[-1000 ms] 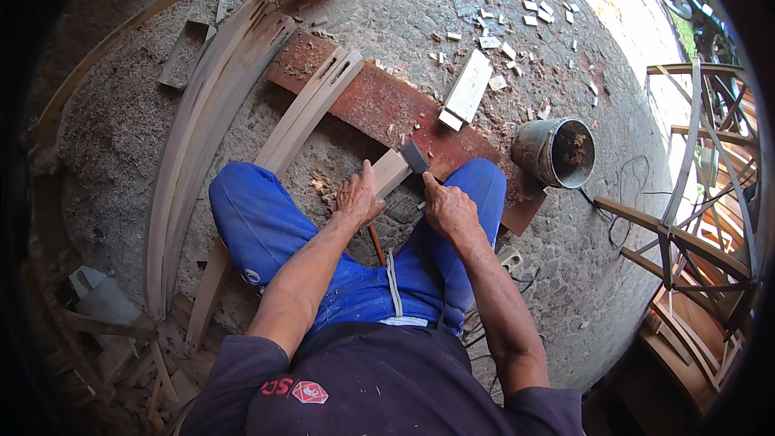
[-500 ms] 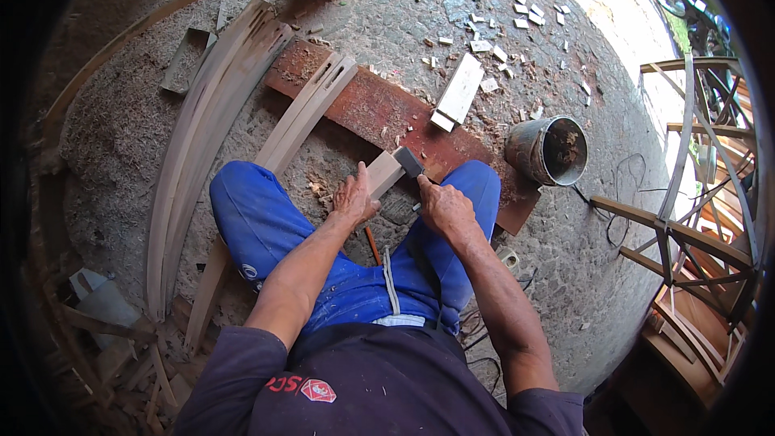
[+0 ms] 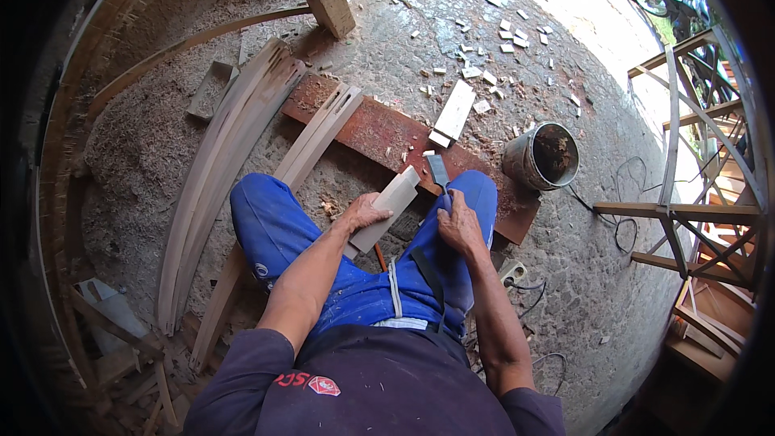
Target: The person sits on the floor and uses a chisel and hammer to carve a small wooden block. They repeatedly strike the chisel to shape the wood, then use a hand saw to cut the block. Finally, they place the finished piece with other similar blocks.
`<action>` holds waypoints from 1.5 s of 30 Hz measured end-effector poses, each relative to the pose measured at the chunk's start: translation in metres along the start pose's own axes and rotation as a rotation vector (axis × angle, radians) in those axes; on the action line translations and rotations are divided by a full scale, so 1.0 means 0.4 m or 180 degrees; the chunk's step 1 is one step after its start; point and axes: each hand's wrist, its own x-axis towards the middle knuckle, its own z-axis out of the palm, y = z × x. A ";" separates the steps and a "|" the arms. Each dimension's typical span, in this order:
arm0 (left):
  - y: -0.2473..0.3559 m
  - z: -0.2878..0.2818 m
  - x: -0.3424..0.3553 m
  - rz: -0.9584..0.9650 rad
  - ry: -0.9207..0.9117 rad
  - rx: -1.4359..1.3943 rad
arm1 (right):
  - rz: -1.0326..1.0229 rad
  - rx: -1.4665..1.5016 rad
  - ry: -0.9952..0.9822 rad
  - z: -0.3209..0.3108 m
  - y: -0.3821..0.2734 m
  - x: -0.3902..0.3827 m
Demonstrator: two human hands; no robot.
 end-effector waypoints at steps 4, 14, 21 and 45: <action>-0.013 0.028 0.010 -0.0280 0.0244 -0.0147 | 0.1215 0.1385 -0.0216 0.079 -0.038 0.024; 0.014 0.034 0.003 -0.0394 0.0488 0.0127 | 0.0063 0.0005 -0.0324 -0.018 -0.025 -0.090; 0.018 0.029 0.006 -0.0172 -0.0052 -0.0306 | 0.0057 0.0117 0.0062 -0.008 -0.022 -0.093; 0.078 0.085 -0.031 -0.0223 0.0782 0.1718 | 0.0026 -0.0783 -0.0192 0.031 -0.050 -0.135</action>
